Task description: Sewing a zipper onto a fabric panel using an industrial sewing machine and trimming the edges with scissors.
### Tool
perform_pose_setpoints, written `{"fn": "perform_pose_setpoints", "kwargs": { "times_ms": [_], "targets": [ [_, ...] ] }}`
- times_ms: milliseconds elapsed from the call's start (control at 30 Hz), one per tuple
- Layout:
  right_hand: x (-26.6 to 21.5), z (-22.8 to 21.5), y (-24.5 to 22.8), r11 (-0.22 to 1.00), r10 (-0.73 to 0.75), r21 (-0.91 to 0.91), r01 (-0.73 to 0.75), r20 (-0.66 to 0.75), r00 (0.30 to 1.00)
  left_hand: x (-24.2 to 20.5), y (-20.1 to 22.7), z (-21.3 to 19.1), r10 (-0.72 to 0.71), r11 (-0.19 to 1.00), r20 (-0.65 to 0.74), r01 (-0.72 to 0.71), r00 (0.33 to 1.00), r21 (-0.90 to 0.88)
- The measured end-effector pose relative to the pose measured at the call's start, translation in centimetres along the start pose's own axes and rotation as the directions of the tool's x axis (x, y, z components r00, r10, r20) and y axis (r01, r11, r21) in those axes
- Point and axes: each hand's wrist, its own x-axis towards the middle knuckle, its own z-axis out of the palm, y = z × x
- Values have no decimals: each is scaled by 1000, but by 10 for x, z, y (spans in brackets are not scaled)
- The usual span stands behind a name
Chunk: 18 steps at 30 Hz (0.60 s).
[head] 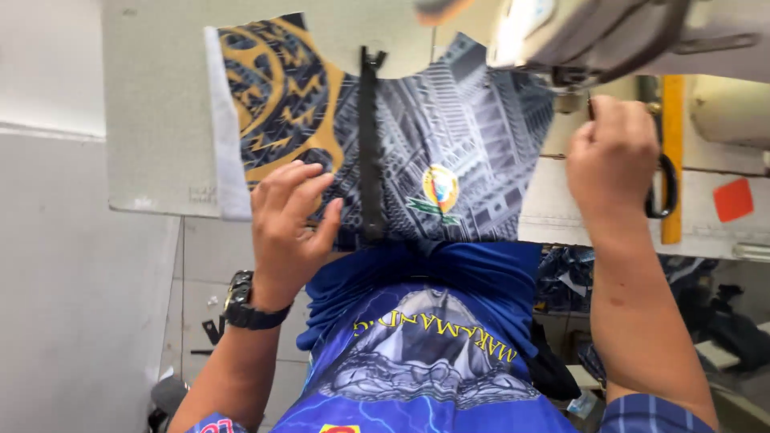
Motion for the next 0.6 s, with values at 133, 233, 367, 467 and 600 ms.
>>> {"fn": "perform_pose_setpoints", "kwargs": {
  "times_ms": [133, 233, 367, 467, 600],
  "targets": [
    [4, -37, -36, 952, 118, 288, -108, -18, 993, -1, 9, 9, 70, 997, 80, -66, 994, -48],
    [-13, -53, -82, 600, 365, 756, -263, 33, 930, -9, 10, 30, 119, 993, 162, -114, 980, -42],
    [-42, -43, -141, 80, 264, 922, -380, 348, 900, -9, 12, 54, 72, 995, 64, -76, 995, 65],
    [-41, -40, -162, 177, 126, 924, -338, 319, 939, -6, 15, 54, 4, 1000, 66, -5, 998, 16],
    [-30, -45, -159, 436, -11, 871, -226, 256, 967, -5, -2, 51, -159, 955, 130, 186, 979, -231]
  ]
}}
